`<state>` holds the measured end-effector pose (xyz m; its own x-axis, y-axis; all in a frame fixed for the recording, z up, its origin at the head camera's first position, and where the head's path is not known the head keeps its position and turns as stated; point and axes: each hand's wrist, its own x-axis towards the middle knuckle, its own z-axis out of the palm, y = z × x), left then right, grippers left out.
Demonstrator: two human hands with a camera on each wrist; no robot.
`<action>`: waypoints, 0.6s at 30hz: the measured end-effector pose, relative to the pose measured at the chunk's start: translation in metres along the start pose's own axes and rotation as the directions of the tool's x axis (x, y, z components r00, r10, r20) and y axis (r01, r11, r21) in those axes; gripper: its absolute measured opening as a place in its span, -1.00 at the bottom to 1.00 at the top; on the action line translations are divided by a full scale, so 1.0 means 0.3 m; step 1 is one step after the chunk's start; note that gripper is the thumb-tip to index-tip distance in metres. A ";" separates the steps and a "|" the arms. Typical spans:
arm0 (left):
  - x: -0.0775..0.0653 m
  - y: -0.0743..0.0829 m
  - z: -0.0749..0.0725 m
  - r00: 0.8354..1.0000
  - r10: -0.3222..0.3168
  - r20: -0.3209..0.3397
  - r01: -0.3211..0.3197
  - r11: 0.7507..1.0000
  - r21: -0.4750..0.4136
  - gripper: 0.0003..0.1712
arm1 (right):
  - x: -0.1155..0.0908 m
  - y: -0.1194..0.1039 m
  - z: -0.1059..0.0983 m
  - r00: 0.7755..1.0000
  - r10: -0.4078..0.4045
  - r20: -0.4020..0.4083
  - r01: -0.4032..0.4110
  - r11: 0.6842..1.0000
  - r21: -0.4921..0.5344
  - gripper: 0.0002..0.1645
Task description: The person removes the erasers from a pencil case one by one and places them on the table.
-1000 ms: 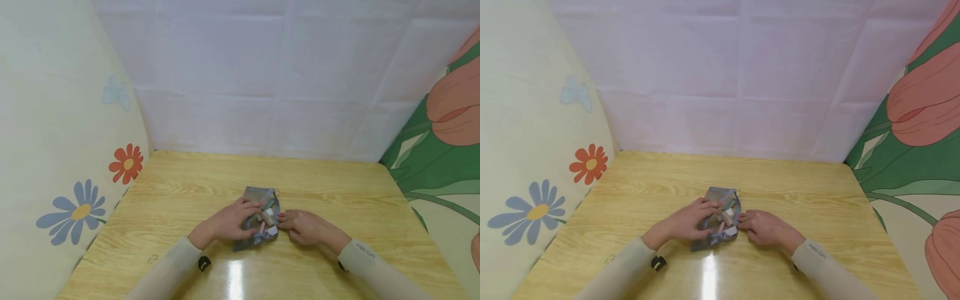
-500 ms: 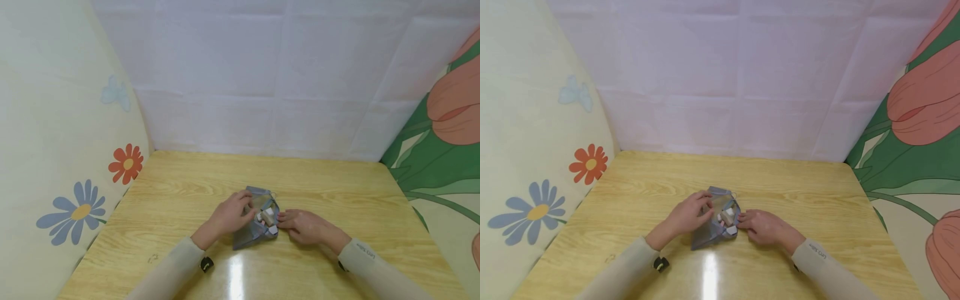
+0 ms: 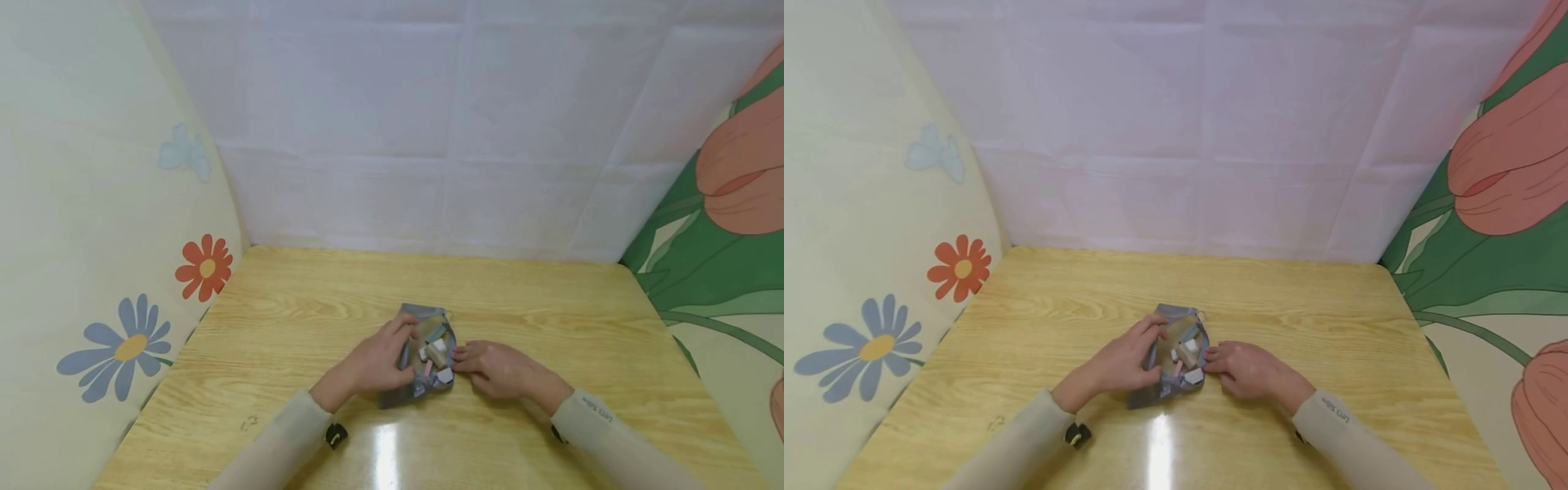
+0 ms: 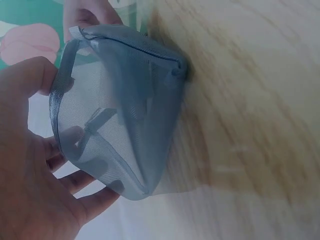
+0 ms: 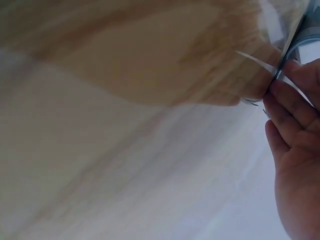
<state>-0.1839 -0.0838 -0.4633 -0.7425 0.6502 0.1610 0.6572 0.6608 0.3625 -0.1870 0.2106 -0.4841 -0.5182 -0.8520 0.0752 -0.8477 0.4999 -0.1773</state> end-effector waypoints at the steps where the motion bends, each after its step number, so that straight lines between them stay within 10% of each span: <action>1: -0.001 0.001 0.001 1.000 0.003 -0.003 -0.003 1.000 -0.008 -0.36 | 0.000 0.000 0.000 1.000 0.006 0.001 -0.006 1.000 0.003 -0.60; 18: 0.000 0.020 0.019 0.999 0.001 -0.044 -0.003 0.999 -0.041 -0.32 | 0.039 -0.005 -0.016 0.993 0.033 -0.116 -0.020 0.994 0.110 -0.79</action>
<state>-0.1791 -0.0777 -0.4663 -0.7468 0.6336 0.2019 0.6535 0.6431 0.3992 -0.1924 0.2007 -0.4783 -0.5558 -0.8110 0.1828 -0.8193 0.4970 -0.2860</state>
